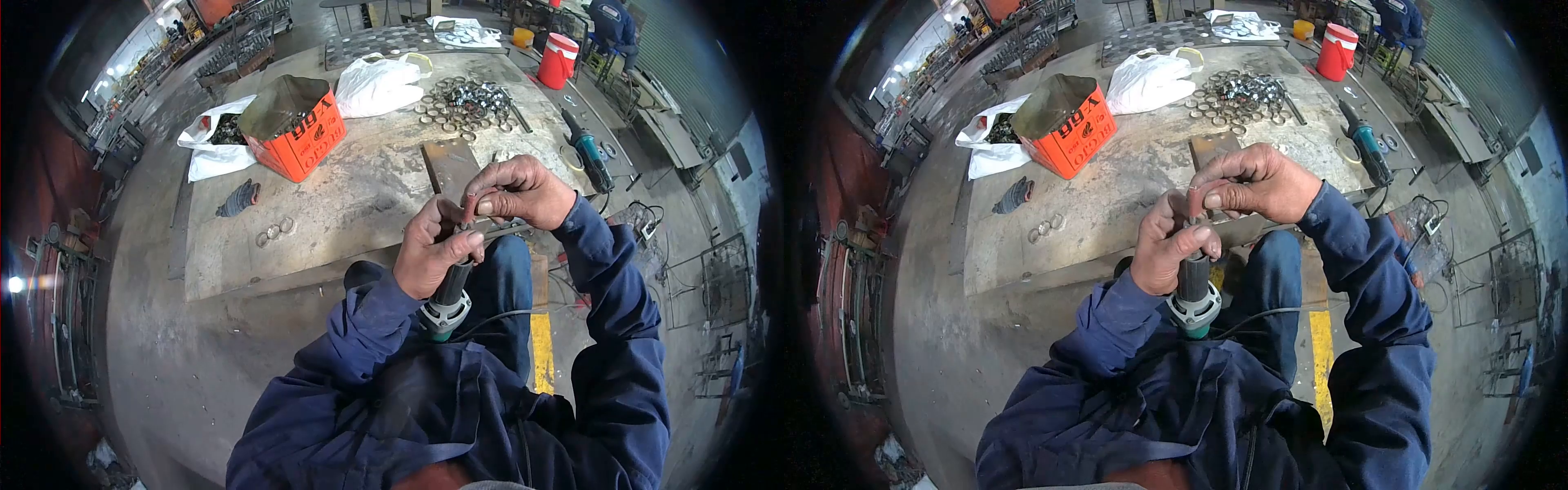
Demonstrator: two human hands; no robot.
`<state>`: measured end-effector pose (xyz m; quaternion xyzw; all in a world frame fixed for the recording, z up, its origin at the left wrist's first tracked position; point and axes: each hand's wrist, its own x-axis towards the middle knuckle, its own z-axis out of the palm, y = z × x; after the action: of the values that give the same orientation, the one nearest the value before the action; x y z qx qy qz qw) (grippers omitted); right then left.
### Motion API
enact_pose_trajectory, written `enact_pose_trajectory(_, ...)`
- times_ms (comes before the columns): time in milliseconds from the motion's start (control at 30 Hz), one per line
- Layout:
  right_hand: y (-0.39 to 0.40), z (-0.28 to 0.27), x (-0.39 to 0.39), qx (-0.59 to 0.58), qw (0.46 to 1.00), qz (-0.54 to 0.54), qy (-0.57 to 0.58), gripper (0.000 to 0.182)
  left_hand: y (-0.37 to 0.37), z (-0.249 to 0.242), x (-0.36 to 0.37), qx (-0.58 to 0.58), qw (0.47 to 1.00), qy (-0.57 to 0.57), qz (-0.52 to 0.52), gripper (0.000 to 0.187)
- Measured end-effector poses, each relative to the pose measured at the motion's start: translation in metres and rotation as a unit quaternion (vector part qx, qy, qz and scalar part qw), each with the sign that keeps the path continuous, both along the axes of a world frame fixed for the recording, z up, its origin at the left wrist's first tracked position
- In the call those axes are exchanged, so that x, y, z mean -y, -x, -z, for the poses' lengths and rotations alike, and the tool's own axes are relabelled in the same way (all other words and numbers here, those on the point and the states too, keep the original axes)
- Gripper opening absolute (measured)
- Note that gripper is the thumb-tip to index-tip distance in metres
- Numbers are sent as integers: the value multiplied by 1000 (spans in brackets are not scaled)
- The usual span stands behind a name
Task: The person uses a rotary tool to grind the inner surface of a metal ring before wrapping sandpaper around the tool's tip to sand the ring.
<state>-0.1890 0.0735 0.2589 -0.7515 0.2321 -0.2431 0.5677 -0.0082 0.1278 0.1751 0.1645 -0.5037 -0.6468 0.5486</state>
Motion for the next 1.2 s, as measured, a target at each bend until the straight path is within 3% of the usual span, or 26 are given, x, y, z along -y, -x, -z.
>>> enact_pose_trajectory(200, -1, 3, -3, -11, 999, 32, 7, 18, -9, 3, 12, -56, 987, -89, 120, 16)
enact_pose_trajectory(333, -1, -2, -5, -28, 998, 40, 36, 17, -6, 6, 10, -67, 986, -84, 124, 21)
enact_pose_trajectory(433, -4, -8, -7, -44, 996, 58, 49, 16, 4, 5, 1, 84, 994, -4, -68, 22)
enact_pose_trajectory(567, -6, -8, -7, -59, 994, 69, 62, 16, 12, 3, -3, 96, 977, 14, -192, 18)
enact_pose_trajectory(700, -6, -6, -3, -57, 989, 66, 122, 17, 9, 8, -1, 91, 976, 32, -198, 18)
enact_pose_trajectory(900, -3, 1, 0, -28, 997, 60, 50, 18, 1, 11, 9, 70, 994, 49, -65, 32)
enact_pose_trajectory(967, -3, 3, -1, 0, 998, 59, 1, 19, 1, 13, 12, -35, 998, -5, 57, 35)
enact_pose_trajectory(1033, -3, 6, -2, -12, 997, 69, 17, 20, -1, 9, 13, -28, 998, -18, 54, 38)
enact_pose_trajectory(1133, -4, 6, -4, -32, 995, 82, 41, 21, 3, 7, 7, -22, 1000, -20, 5, 37)
enact_pose_trajectory(1200, -5, 9, -2, -23, 993, 89, 80, 20, 6, 3, 1, 62, 989, 34, -132, 28)
